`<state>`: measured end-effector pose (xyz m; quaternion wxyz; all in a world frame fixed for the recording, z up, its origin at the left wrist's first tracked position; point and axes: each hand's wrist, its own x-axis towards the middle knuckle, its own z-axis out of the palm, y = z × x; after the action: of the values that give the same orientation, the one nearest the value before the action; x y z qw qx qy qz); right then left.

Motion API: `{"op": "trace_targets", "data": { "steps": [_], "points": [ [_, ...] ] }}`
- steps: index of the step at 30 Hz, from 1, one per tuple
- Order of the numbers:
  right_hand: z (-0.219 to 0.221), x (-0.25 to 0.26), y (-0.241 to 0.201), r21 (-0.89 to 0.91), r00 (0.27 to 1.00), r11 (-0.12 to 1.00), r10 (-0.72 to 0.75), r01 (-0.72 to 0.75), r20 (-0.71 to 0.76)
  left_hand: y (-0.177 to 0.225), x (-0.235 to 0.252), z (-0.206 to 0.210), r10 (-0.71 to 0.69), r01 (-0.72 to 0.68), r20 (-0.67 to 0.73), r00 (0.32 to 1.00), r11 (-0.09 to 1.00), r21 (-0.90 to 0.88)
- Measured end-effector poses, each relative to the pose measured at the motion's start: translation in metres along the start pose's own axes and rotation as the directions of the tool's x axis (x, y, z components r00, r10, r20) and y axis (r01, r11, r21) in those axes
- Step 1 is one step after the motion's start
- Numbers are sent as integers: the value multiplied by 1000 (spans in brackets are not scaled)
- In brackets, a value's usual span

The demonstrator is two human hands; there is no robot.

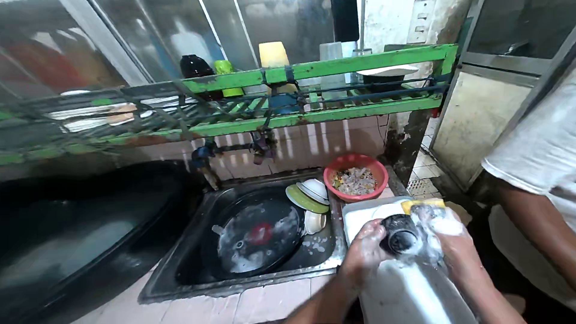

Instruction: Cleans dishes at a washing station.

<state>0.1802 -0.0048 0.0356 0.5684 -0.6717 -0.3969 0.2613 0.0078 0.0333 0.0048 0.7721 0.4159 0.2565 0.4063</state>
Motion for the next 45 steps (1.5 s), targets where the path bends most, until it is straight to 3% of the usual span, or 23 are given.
{"op": "trace_targets", "data": {
  "steps": [3,5,6,8,11,13,15,18,20,22,24,27,28,30,32,33,36,38,40,42,44,45],
  "points": [
    [13,-12,-17,-187,998,982,-3,15,64,-13,17,-13,-147,145,2,989,969,-201],
    [26,-20,-3,-181,982,982,92,-61,166,-11,21,1,-220,166,-194,956,951,-259],
    [32,-26,5,-209,969,977,80,-30,233,-11,24,6,-206,145,-274,939,963,-229],
    [41,-46,19,-273,939,940,-112,206,325,-11,28,4,-93,65,-266,959,991,-114],
    [31,-56,36,-359,864,803,-353,477,358,2,25,2,-168,70,-248,954,931,-360],
    [20,-43,44,-447,840,718,-390,533,376,1,22,4,-214,125,-234,948,930,-345],
    [22,-34,46,-496,858,701,-392,512,332,-10,17,7,-205,159,-197,959,961,-227],
    [36,-48,42,-376,834,744,-482,552,270,-18,17,8,-163,126,-161,973,968,-215],
    [35,-63,38,-211,826,811,-479,546,296,-5,22,4,-222,169,-180,958,948,-268],
    [33,-65,33,-203,813,808,-470,553,344,3,22,0,-282,230,-150,948,929,-291],
    [38,-52,36,-324,776,709,-528,627,345,-1,20,4,-332,269,-134,934,897,-350],
    [38,-25,49,-552,682,431,-606,714,409,-5,17,9,-237,173,-239,942,950,-261],
    [35,-25,51,-550,685,427,-574,718,449,-5,17,6,-196,138,-267,944,965,-223],
    [29,-37,43,-494,748,569,-408,657,524,-1,18,-4,-143,98,-272,951,980,-172],
    [24,-49,28,-450,785,708,-241,544,571,1,20,-12,-149,76,-276,950,963,-257],
    [22,-51,27,-449,785,715,-227,536,576,0,20,-15,-166,78,-274,947,949,-305],
    [29,-33,51,-484,731,549,-485,682,481,-11,12,-11,-183,124,-212,960,957,-263],
    [39,-27,50,-500,733,541,-562,676,383,-20,8,-6,-145,108,-171,975,972,-209],
    [48,-40,38,-407,784,670,-519,620,340,-17,13,-6,-148,102,-179,973,964,-246],
    [42,-55,21,-296,828,804,-380,516,413,0,19,-8,-215,150,-208,954,945,-290],
    [30,-50,19,-346,791,770,-315,536,524,11,20,-13,-271,208,-205,941,936,-285],
    [27,-42,27,-392,758,683,-377,616,533,12,19,-14,-282,223,-181,942,932,-287]
  ]
}}
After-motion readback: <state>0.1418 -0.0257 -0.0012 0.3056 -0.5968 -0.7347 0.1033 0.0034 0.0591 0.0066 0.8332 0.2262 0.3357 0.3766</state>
